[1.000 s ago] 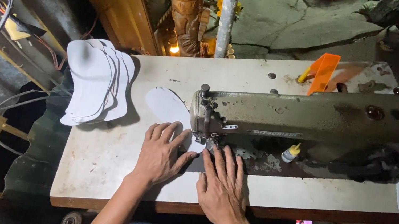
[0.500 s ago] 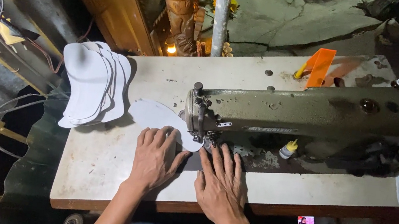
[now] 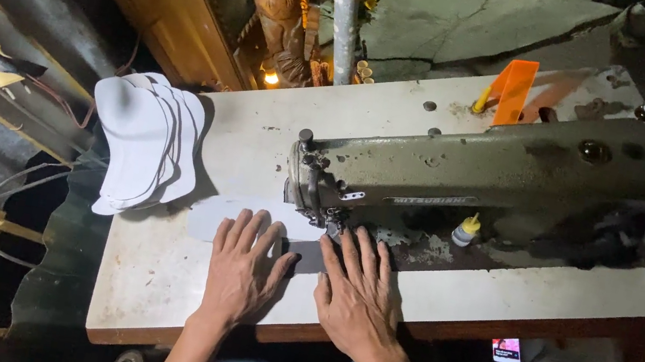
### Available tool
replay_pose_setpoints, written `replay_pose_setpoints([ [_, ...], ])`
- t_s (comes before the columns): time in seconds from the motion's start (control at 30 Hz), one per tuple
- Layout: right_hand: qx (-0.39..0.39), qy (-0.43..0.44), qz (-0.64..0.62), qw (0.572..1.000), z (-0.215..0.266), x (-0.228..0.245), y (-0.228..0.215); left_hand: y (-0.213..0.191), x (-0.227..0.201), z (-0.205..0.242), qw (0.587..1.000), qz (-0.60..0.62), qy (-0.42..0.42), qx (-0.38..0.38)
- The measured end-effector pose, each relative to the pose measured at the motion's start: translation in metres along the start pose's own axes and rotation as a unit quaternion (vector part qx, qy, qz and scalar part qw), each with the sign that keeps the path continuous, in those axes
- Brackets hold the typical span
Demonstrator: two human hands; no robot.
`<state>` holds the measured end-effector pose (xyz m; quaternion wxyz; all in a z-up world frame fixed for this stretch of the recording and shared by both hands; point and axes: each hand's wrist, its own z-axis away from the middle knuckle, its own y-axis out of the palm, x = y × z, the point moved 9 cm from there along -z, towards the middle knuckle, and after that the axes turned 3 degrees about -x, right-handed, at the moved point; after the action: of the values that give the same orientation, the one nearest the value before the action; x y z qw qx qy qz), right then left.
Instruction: Stitching the edges of white shoe insoles using an industrial Mitsubishi sewing machine.
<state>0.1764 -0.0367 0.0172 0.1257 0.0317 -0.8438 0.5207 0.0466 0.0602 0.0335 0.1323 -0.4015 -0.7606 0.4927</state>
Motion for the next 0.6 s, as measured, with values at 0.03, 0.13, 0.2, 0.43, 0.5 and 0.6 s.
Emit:
replay_pose_setpoints([
  [0.03,0.001,-0.001,-0.004,1.0,0.0,0.0,0.0,0.002,0.002,0.001,1.0,-0.002,-0.007,0.005],
  [0.13,0.02,0.005,-0.004,1.0,0.001,-0.003,0.007,-0.003,-0.002,0.002,1.0,-0.003,-0.003,-0.001],
  [0.2,0.012,0.004,-0.001,1.0,0.0,-0.002,0.004,-0.003,-0.002,0.003,1.0,-0.008,0.0,-0.004],
  [0.43,0.004,0.003,0.001,1.0,0.001,-0.002,0.004,-0.014,-0.008,0.006,1.0,-0.016,0.017,-0.016],
  [0.5,-0.004,0.002,0.01,1.0,0.001,-0.003,0.003,-0.015,-0.008,0.008,1.0,-0.015,0.014,-0.009],
  [0.6,-0.01,0.001,0.021,1.0,0.003,-0.003,0.005,-0.014,-0.003,0.015,1.0,-0.016,0.01,0.004],
])
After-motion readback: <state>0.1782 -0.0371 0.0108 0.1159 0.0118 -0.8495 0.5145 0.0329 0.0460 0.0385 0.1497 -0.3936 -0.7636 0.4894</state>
